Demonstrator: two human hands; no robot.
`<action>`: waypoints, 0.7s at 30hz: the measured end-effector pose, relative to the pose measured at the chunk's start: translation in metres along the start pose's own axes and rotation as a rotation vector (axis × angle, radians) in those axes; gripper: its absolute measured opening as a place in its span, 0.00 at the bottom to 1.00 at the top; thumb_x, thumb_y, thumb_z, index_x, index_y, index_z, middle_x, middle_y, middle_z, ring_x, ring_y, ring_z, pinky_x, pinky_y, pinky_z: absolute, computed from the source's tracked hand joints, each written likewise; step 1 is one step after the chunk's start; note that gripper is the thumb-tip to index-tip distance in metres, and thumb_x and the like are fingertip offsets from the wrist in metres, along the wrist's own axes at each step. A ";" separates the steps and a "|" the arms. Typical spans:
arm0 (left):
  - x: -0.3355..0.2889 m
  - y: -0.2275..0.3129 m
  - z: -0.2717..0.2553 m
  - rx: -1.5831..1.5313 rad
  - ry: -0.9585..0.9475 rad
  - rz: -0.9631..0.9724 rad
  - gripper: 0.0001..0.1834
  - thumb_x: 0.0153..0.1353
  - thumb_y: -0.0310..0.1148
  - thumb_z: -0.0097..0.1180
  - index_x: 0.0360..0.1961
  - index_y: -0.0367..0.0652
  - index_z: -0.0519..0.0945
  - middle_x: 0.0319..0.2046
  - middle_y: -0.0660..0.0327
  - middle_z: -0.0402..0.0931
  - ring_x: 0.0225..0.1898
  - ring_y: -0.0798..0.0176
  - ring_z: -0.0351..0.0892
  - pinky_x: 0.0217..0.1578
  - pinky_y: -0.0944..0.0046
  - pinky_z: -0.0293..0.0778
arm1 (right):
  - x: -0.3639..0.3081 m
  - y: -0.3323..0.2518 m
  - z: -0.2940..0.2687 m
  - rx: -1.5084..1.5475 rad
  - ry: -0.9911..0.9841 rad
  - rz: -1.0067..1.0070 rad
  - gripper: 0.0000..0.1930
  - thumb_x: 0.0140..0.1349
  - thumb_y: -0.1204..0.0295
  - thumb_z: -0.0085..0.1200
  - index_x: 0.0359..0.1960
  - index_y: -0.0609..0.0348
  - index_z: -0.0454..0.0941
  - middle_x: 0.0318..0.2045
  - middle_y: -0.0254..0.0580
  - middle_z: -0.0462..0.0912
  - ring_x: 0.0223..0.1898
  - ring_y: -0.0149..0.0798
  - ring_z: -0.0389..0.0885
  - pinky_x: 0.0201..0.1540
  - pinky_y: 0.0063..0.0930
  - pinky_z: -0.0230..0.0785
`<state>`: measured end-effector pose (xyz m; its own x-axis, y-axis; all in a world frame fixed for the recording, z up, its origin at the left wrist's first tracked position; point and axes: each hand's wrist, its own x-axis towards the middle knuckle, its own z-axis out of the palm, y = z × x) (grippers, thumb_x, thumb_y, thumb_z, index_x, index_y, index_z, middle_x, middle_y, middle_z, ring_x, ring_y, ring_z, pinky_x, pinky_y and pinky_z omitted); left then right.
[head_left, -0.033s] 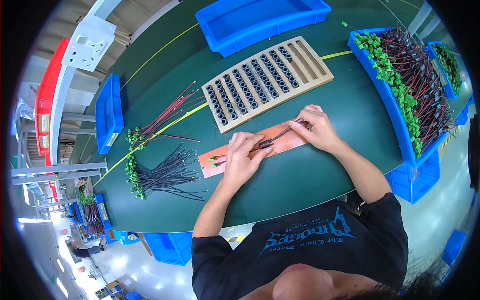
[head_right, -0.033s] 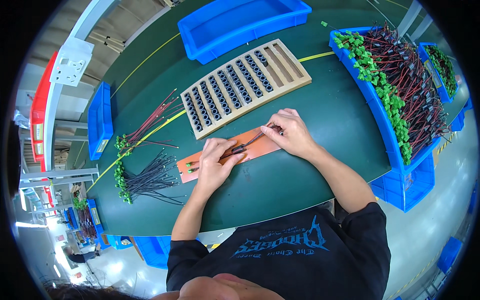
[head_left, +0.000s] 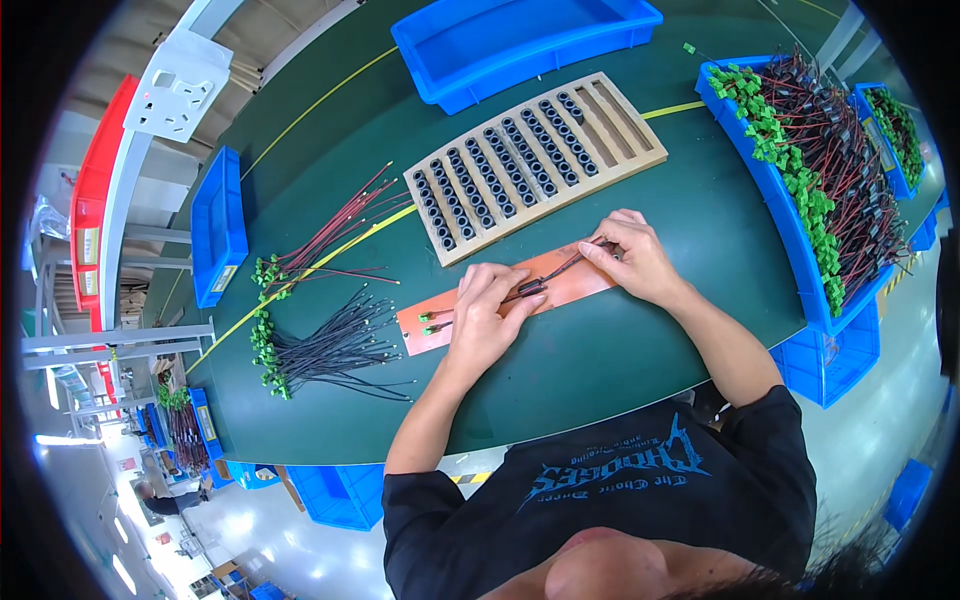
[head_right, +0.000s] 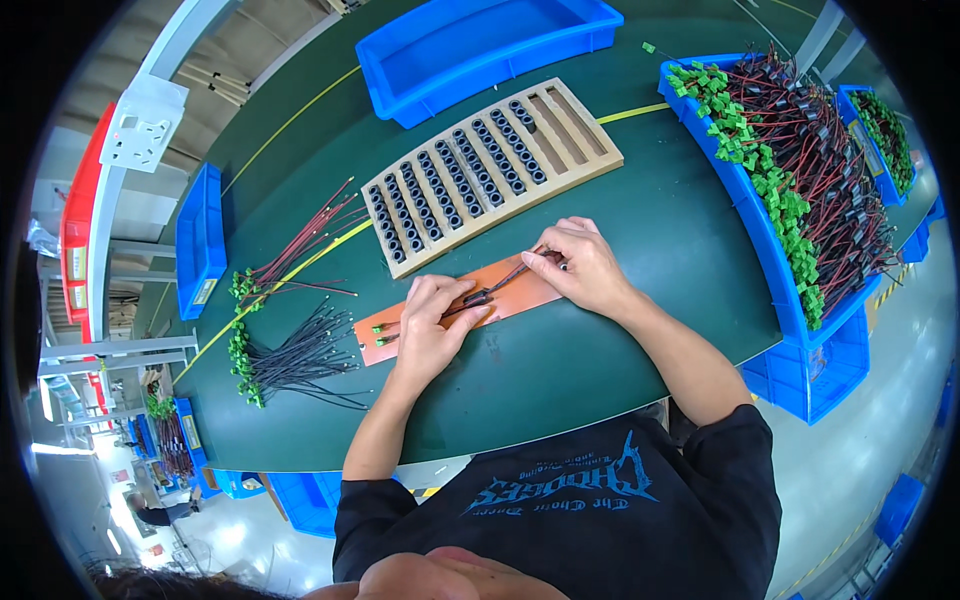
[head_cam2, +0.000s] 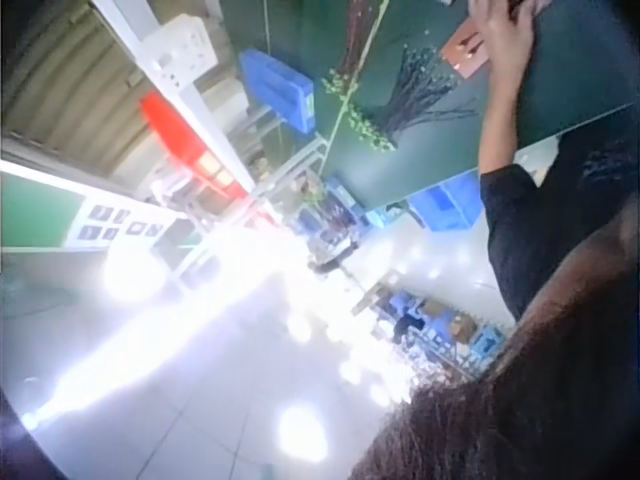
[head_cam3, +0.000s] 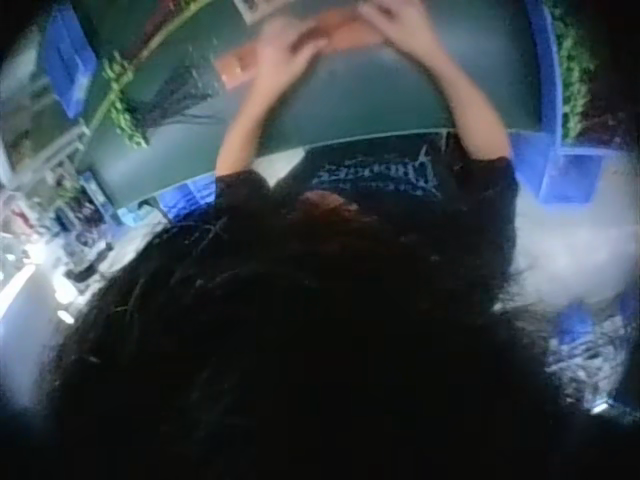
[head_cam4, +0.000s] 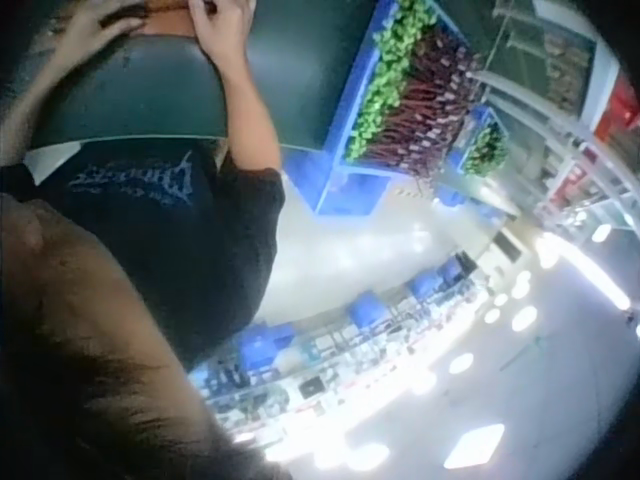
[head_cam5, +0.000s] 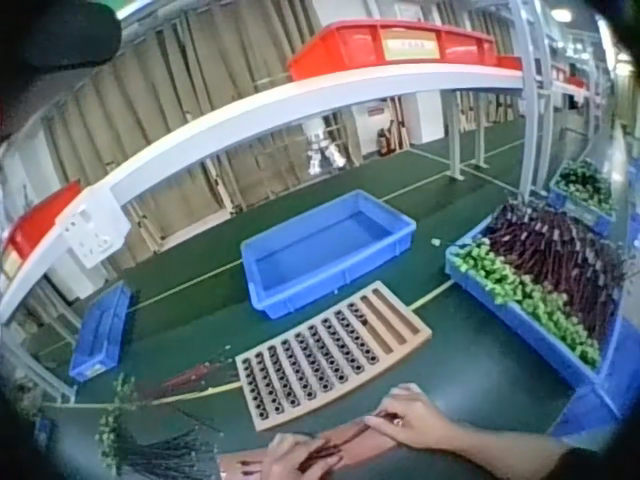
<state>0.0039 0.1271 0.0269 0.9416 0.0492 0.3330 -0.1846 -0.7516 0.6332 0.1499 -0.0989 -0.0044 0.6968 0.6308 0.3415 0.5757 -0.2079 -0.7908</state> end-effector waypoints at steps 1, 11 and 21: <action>0.000 -0.001 0.001 0.007 -0.006 0.004 0.15 0.54 0.26 0.73 0.44 0.35 0.88 0.38 0.56 0.81 0.42 0.54 0.79 0.46 0.57 0.75 | 0.000 -0.001 -0.001 0.004 -0.007 0.004 0.10 0.66 0.67 0.65 0.30 0.59 0.83 0.23 0.37 0.80 0.29 0.38 0.77 0.53 0.35 0.66; -0.001 -0.010 0.010 -0.061 -0.003 -0.004 0.12 0.56 0.25 0.71 0.42 0.37 0.88 0.36 0.56 0.79 0.41 0.54 0.79 0.44 0.57 0.75 | 0.026 -0.013 -0.012 0.457 -0.375 -0.063 0.06 0.68 0.71 0.62 0.39 0.61 0.86 0.38 0.39 0.84 0.41 0.37 0.82 0.50 0.34 0.73; 0.000 -0.014 0.009 -0.003 0.014 0.095 0.16 0.50 0.24 0.73 0.42 0.35 0.85 0.37 0.56 0.77 0.40 0.50 0.76 0.41 0.54 0.75 | 0.060 -0.024 0.000 0.327 -0.868 0.106 0.19 0.79 0.60 0.47 0.35 0.64 0.78 0.26 0.50 0.81 0.30 0.46 0.83 0.37 0.41 0.72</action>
<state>0.0092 0.1321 0.0120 0.9158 -0.0130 0.4013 -0.2737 -0.7515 0.6003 0.1784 -0.0564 0.0351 0.0988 0.9858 -0.1359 0.2864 -0.1590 -0.9448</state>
